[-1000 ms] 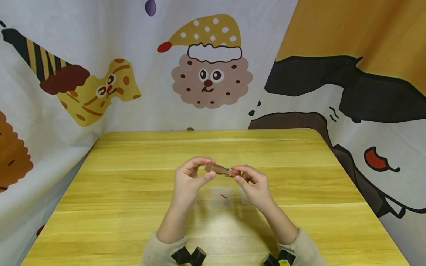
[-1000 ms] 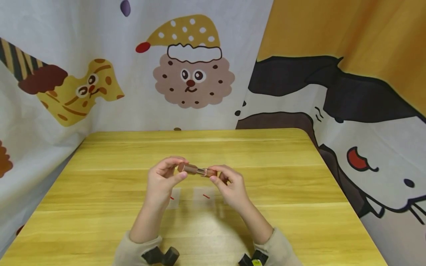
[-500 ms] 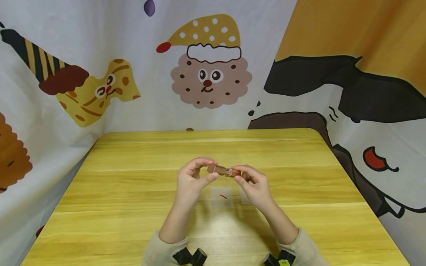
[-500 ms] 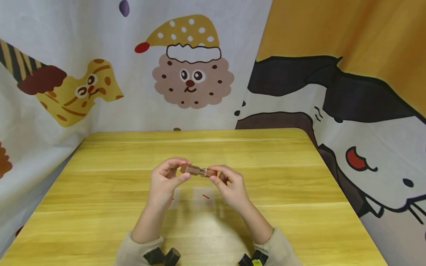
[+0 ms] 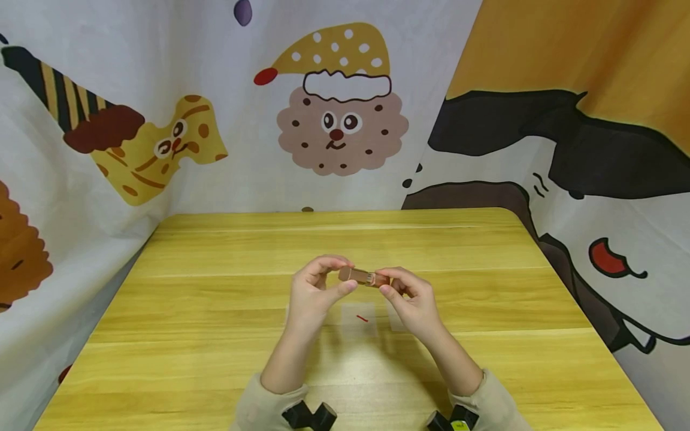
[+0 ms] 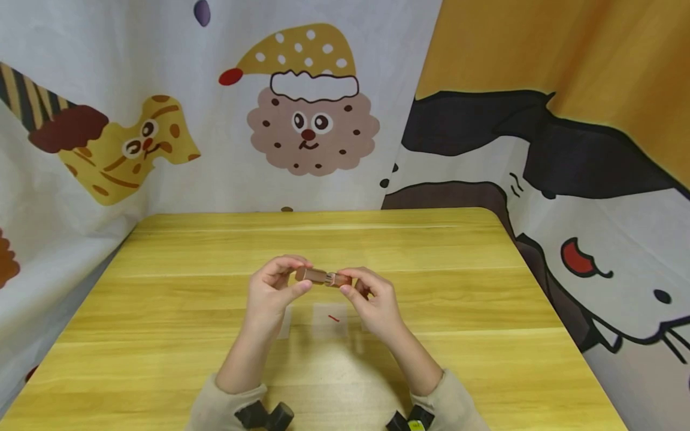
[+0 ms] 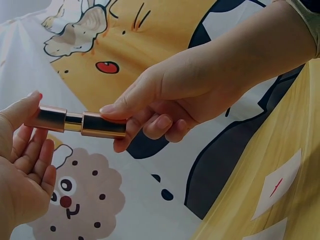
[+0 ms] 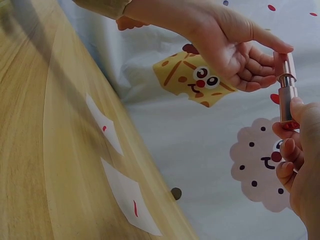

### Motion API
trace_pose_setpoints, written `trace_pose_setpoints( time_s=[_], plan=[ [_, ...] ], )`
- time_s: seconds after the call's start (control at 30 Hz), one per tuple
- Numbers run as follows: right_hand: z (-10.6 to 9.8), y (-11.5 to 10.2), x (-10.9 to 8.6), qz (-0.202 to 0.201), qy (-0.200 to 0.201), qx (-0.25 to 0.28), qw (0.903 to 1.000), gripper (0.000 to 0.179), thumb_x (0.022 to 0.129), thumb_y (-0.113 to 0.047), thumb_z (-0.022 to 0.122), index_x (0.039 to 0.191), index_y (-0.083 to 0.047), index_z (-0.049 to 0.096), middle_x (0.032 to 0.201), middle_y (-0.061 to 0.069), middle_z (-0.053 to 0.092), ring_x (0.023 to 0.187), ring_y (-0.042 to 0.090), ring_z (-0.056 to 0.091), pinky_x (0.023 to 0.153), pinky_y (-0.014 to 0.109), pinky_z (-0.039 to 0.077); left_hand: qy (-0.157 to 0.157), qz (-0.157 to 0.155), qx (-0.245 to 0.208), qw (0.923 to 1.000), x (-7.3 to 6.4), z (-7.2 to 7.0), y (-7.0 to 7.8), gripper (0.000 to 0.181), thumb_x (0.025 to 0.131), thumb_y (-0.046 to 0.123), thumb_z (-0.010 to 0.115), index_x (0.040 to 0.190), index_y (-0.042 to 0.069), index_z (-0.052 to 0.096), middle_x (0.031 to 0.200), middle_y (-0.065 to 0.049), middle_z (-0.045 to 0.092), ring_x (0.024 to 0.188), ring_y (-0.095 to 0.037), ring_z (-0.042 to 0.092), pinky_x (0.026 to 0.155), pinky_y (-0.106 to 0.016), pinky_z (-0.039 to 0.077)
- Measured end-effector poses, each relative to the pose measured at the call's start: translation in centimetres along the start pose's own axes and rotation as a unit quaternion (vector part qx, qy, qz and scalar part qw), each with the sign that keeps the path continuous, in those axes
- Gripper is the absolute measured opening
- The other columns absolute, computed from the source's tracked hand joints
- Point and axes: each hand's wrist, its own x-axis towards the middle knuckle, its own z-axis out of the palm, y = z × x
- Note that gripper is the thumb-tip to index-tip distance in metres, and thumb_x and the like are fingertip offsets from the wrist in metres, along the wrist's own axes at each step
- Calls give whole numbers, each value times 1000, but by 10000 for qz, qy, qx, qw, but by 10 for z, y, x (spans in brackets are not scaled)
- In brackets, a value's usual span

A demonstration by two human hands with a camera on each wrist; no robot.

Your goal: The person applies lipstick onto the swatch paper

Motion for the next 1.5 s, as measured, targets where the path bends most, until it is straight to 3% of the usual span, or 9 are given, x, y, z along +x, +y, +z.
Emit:
trace_pose_setpoints(
  time_s=[0.33,0.47,0.67,0.97,1.3,1.5],
  plan=[
    [1,-2,1,182,-2,6,9998,17,87,7,64,104,7,65,75,9,61,54,13,41,47,23,37,29,-69,51,10000,1,2,-3,28,74,-6,78,94,-14,59,97,-3,67,96,-23,59,95,-32,44],
    [3,-14,6,90,-36,19,10000,18,85,14,62,102,11,63,71,12,57,53,14,40,46,24,36,-3,-111,77,9999,1,3,-5,26,74,-8,77,94,-13,60,97,-4,67,96,-24,58,95,-32,44],
    [4,-28,11,100,-96,4,9999,13,88,7,63,101,12,62,69,12,54,53,14,39,46,23,35,-55,-209,104,9997,0,4,-7,26,74,-9,76,93,-11,59,97,-4,67,96,-24,58,95,-33,44],
    [1,-1,1,74,-56,13,10000,18,87,7,64,105,7,65,74,10,58,52,13,40,45,24,36,-5,-298,42,9995,-2,6,-7,26,75,-9,76,93,-12,59,96,-3,66,97,-24,57,96,-34,42],
    [0,2,-1,136,-46,-78,9999,17,89,0,65,106,3,66,68,5,54,52,13,40,45,24,36,-5,-351,91,9993,-2,6,-8,26,75,-8,76,94,-11,60,97,-4,67,98,-24,58,99,-36,41],
    [2,0,-2,296,-21,-74,9995,18,86,8,65,104,6,66,67,6,54,53,12,40,46,22,36,-24,-296,108,9995,-2,6,-9,26,75,-7,77,95,-11,60,98,-4,67,98,-25,58,99,-35,42]
  ],
)
